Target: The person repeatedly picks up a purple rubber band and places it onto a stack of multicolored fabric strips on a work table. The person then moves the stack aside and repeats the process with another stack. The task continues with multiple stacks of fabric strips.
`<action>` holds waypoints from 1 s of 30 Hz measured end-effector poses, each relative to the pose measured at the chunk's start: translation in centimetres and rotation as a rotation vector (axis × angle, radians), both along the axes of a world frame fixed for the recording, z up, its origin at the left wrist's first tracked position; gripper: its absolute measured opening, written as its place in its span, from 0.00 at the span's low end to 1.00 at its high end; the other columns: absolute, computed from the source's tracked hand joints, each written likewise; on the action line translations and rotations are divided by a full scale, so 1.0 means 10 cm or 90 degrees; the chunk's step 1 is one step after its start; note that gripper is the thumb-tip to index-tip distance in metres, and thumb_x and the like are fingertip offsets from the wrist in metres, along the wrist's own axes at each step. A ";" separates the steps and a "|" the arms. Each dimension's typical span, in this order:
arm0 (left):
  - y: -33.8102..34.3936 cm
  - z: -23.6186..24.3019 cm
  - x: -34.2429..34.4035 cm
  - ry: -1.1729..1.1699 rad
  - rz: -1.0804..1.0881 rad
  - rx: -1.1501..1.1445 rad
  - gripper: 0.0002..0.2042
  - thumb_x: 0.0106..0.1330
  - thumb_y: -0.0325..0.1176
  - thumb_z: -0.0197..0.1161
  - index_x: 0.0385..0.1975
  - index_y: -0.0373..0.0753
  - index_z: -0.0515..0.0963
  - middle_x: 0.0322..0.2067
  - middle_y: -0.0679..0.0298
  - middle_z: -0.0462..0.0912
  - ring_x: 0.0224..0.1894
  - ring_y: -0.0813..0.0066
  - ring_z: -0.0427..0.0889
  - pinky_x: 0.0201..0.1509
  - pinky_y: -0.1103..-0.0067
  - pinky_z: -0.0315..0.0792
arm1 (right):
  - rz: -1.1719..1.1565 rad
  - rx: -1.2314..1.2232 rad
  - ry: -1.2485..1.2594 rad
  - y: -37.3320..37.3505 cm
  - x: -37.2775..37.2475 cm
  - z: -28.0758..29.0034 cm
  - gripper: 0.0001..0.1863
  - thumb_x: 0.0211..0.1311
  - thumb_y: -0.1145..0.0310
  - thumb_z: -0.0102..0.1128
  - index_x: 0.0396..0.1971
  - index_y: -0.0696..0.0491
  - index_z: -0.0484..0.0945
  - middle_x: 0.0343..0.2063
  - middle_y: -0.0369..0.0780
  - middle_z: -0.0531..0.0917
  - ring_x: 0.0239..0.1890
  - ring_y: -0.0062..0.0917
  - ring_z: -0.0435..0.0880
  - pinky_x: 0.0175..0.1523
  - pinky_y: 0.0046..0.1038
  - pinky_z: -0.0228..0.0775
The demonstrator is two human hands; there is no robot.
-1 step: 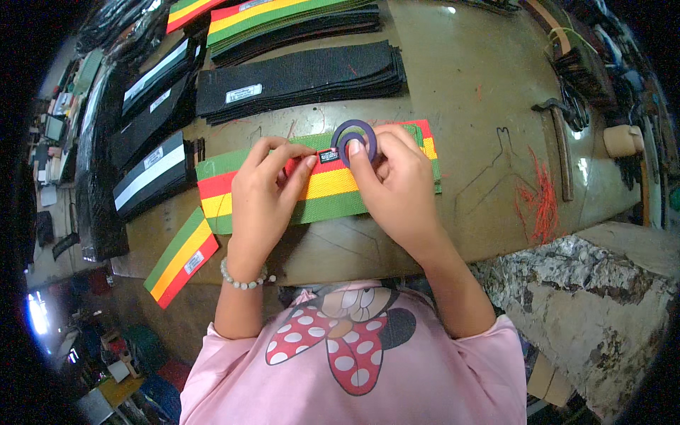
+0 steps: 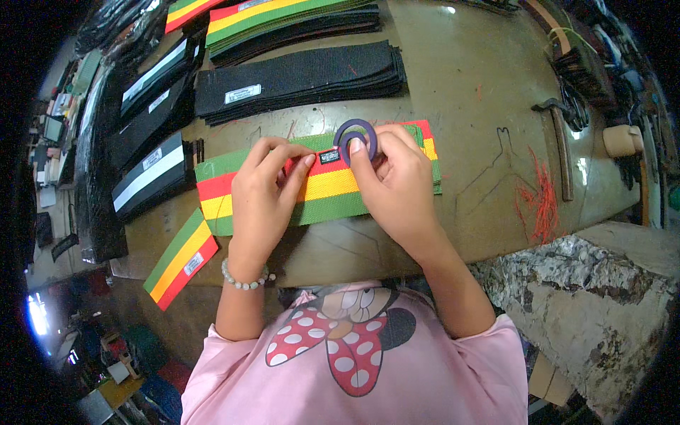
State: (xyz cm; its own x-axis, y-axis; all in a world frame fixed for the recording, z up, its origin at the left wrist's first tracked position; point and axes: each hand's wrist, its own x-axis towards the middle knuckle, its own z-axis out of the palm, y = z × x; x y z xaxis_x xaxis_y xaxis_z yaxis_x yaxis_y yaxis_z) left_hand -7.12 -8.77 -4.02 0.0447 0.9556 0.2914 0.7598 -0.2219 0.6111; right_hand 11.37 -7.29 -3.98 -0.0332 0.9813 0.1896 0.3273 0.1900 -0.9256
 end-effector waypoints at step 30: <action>-0.76 -0.04 -0.69 -0.072 0.261 0.016 0.14 0.61 0.22 0.69 0.47 0.31 0.82 0.47 0.56 0.78 0.41 0.69 0.81 0.46 0.76 0.77 | 0.011 0.028 -0.079 -0.05 -0.35 0.04 0.09 0.67 0.69 0.63 0.33 0.62 0.80 0.33 0.41 0.80 0.29 0.24 0.78 0.33 0.24 0.69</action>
